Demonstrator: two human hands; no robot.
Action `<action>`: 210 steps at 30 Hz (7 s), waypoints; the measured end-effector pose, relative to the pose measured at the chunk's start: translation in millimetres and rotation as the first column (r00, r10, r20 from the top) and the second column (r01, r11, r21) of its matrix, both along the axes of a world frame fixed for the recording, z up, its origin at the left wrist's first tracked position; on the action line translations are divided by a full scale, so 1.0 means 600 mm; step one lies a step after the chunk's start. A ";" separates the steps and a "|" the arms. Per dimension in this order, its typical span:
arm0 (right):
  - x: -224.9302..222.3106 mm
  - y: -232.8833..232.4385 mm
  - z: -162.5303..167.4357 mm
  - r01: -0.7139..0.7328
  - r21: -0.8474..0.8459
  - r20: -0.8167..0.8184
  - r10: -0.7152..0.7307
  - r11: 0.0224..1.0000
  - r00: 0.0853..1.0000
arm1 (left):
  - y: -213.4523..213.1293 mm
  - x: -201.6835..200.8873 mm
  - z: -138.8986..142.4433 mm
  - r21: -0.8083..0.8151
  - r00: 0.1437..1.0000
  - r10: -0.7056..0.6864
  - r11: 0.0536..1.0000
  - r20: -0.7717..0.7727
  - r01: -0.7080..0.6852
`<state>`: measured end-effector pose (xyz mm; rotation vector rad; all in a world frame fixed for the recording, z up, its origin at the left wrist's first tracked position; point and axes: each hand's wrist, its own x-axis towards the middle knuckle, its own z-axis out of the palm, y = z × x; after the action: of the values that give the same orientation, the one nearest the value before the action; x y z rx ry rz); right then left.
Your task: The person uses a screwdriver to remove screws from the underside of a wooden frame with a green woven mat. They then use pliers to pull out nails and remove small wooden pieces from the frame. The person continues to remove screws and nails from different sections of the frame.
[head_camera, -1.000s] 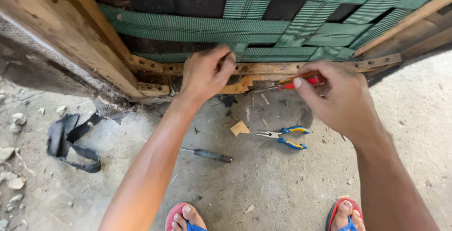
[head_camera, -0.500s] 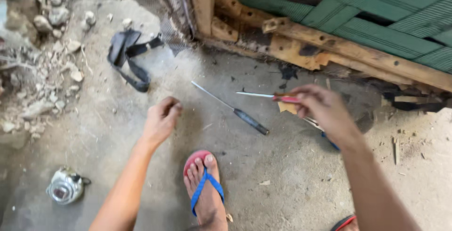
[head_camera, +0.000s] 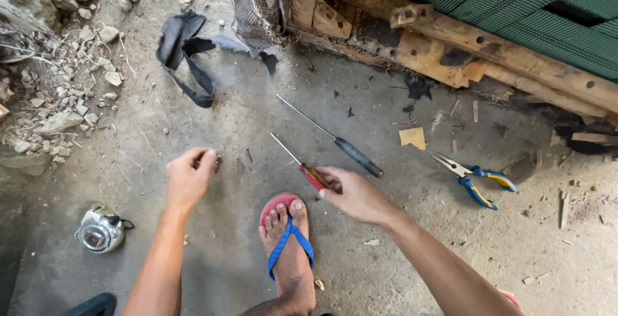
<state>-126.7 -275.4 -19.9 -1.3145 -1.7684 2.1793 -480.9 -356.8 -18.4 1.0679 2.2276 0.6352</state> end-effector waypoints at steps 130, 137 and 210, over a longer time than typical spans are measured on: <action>0.070 0.061 -0.005 -0.232 0.643 0.476 -0.144 0.730 0.868 | 0.207 0.256 0.070 0.307 0.854 -0.508 0.835 0.114 0.456; 0.072 0.062 0.032 -0.081 0.541 0.443 -0.202 0.837 0.874 | 0.187 0.276 0.068 0.332 0.707 -0.651 0.626 -0.277 0.706; 0.537 0.121 0.442 0.210 0.957 -0.033 -0.646 0.200 0.762 | 0.423 0.659 0.166 -0.034 -0.048 -0.979 -0.042 -0.196 0.999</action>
<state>195.6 -202.6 245.4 -1.5695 -1.8369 0.3049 -85.3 -102.7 81.5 2.4471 0.7919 -0.0759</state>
